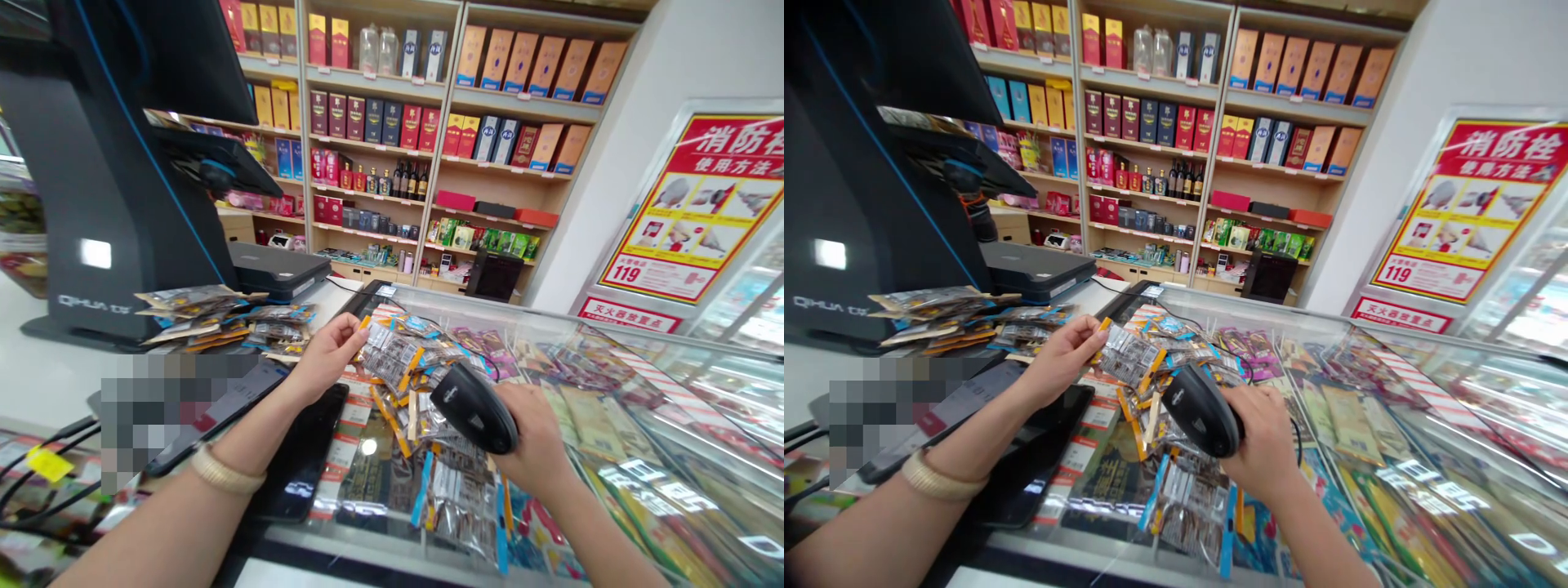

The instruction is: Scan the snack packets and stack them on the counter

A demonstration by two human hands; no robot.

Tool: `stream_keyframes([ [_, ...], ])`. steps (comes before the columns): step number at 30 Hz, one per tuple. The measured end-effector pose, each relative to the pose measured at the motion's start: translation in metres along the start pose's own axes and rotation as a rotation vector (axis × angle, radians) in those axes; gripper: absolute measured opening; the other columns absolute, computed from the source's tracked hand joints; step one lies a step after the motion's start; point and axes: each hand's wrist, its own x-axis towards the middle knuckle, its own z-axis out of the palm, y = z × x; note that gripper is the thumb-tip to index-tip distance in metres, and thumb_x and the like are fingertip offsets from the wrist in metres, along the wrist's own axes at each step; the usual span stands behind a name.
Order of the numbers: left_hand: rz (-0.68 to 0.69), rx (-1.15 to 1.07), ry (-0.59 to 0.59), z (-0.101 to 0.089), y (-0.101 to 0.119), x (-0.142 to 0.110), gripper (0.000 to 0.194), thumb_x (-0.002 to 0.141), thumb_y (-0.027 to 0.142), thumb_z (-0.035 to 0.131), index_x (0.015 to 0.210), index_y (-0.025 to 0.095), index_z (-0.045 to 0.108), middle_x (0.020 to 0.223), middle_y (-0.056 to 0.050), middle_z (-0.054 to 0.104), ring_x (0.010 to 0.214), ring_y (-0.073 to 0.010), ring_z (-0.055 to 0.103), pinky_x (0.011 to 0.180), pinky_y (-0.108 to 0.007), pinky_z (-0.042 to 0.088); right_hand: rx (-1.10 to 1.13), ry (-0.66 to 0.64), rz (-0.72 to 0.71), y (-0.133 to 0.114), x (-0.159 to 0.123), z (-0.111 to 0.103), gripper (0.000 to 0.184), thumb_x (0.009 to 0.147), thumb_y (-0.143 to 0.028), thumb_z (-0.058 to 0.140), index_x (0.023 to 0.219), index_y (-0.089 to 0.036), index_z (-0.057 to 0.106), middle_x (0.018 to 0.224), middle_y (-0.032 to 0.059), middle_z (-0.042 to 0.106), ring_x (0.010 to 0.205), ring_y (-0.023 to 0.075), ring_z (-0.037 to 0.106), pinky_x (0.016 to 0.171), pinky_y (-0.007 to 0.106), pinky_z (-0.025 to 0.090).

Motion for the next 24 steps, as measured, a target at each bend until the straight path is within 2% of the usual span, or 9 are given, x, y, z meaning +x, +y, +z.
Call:
stream_keyframes([
  [8,-0.019,-0.035,-0.024,0.002,-0.002,-0.001,0.040,0.068,0.048,0.077,0.070,0.020,0.049,0.056,0.007,0.051,0.045,-0.0062,0.046,0.040,-0.016,0.044,-0.011,-0.047,0.003,-0.001,0.001,0.000,0.016,0.080,-0.027,0.047,0.090,-0.020,0.058,0.075,0.0021,0.062,0.070,0.0185,0.056,0.069,0.033,0.034],
  [11,-0.059,-0.089,0.017,0.001,-0.004,0.000,0.035,0.069,0.042,0.077,0.070,0.018,0.051,0.056,0.007,0.053,0.047,-0.0069,0.049,0.041,-0.017,0.047,-0.006,-0.021,0.010,0.001,-0.001,0.000,0.018,0.081,-0.027,0.048,0.093,-0.020,0.059,0.076,0.0023,0.062,0.070,0.0184,0.057,0.069,0.033,0.034],
  [13,-0.108,-0.181,0.147,-0.001,-0.005,0.004,0.028,0.073,0.034,0.075,0.070,0.017,0.052,0.059,0.005,0.056,0.050,-0.0077,0.053,0.043,-0.018,0.051,-0.018,-0.002,0.006,0.004,-0.003,0.001,0.018,0.081,-0.026,0.049,0.095,-0.020,0.058,0.078,0.0026,0.063,0.071,0.0190,0.057,0.069,0.033,0.035],
  [15,-0.131,-0.321,0.365,-0.005,-0.003,0.010,0.018,0.079,0.022,0.067,0.070,0.016,0.053,0.065,0.003,0.059,0.056,-0.0082,0.057,0.049,-0.019,0.055,-0.029,0.007,0.000,0.006,-0.004,0.001,0.018,0.081,-0.026,0.049,0.095,-0.021,0.058,0.079,0.0027,0.064,0.072,0.0195,0.057,0.070,0.034,0.036],
  [19,-0.024,-0.623,0.812,-0.025,0.007,0.024,0.020,0.088,0.006,0.048,0.071,0.015,0.051,0.070,0.001,0.060,0.065,-0.0072,0.062,0.066,-0.023,0.060,-0.035,0.018,-0.016,0.007,-0.004,0.002,0.017,0.081,-0.024,0.048,0.095,-0.021,0.057,0.078,0.0025,0.064,0.071,0.0194,0.057,0.069,0.034,0.037],
  [21,-0.001,-0.745,0.940,-0.037,0.011,0.029,0.022,0.089,0.003,0.045,0.071,0.015,0.050,0.072,0.001,0.060,0.069,-0.0073,0.063,0.070,-0.023,0.060,-0.033,0.017,-0.028,0.007,-0.004,0.002,0.017,0.081,-0.024,0.049,0.095,-0.021,0.057,0.077,0.0024,0.064,0.070,0.0193,0.058,0.069,0.034,0.038],
  [24,-0.099,-0.851,0.992,-0.051,0.012,0.034,0.021,0.089,0.003,0.045,0.073,0.014,0.051,0.075,-0.002,0.060,0.075,-0.0080,0.064,0.069,-0.017,0.058,-0.034,0.017,-0.044,0.006,-0.004,0.003,0.019,0.080,-0.023,0.049,0.097,-0.021,0.057,0.080,0.0035,0.065,0.072,0.0198,0.059,0.070,0.034,0.038],
])
